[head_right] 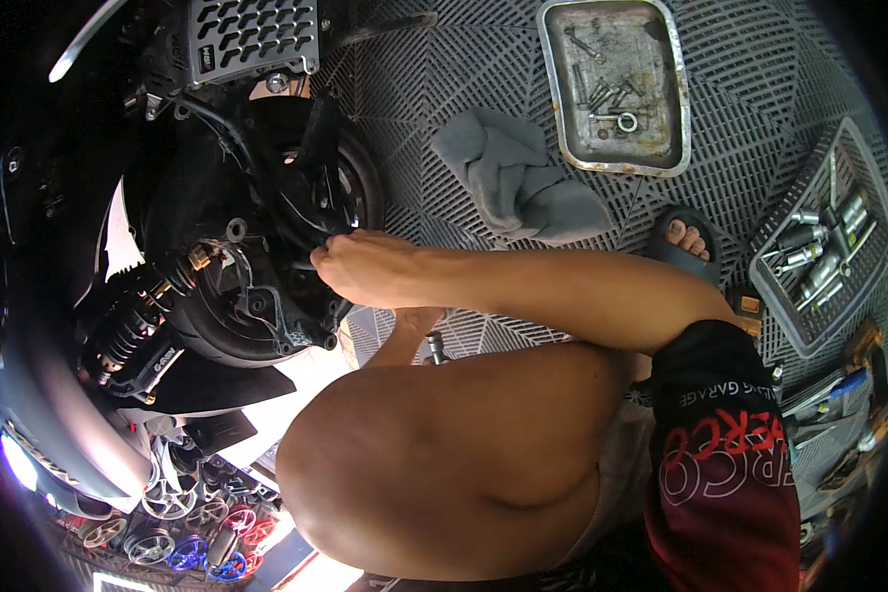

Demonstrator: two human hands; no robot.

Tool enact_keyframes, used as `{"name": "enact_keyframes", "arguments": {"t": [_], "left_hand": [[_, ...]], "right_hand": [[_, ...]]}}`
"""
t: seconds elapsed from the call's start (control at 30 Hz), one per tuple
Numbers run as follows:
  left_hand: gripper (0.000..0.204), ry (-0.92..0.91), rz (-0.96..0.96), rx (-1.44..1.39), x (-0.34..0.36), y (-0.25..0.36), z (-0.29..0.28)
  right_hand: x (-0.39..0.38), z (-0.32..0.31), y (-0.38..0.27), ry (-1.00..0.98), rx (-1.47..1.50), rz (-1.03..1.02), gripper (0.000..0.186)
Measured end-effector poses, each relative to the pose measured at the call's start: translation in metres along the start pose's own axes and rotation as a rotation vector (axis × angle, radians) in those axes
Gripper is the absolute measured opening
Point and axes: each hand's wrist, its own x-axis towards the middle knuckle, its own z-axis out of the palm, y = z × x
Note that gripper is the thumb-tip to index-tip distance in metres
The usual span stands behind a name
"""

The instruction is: The person is sitting on the floor repairing the rear wheel assembly of a scooter. They use a power drill to remove bolts and disassemble the brake caliper and surrounding components.

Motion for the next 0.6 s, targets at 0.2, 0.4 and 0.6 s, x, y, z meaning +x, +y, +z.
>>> {"name": "enact_keyframes", "arguments": {"t": [0.2, 0.4, 0.6], "left_hand": [[0.019, -0.087, -0.105, 0.080, -0.023, -0.028, 0.012], [0.019, -0.161, -0.165, 0.136, -0.043, -0.048, 0.021], [0.019, -0.226, -0.180, 0.185, -0.050, -0.059, 0.025]], "right_hand": [[0.018, 0.011, 0.001, -0.128, -0.035, 0.016, 0.026], [0.014, 0.023, -0.005, -0.067, -0.046, 0.055, 0.026], [0.017, 0.037, 0.001, -0.023, 0.059, 0.120, 0.018]]}}
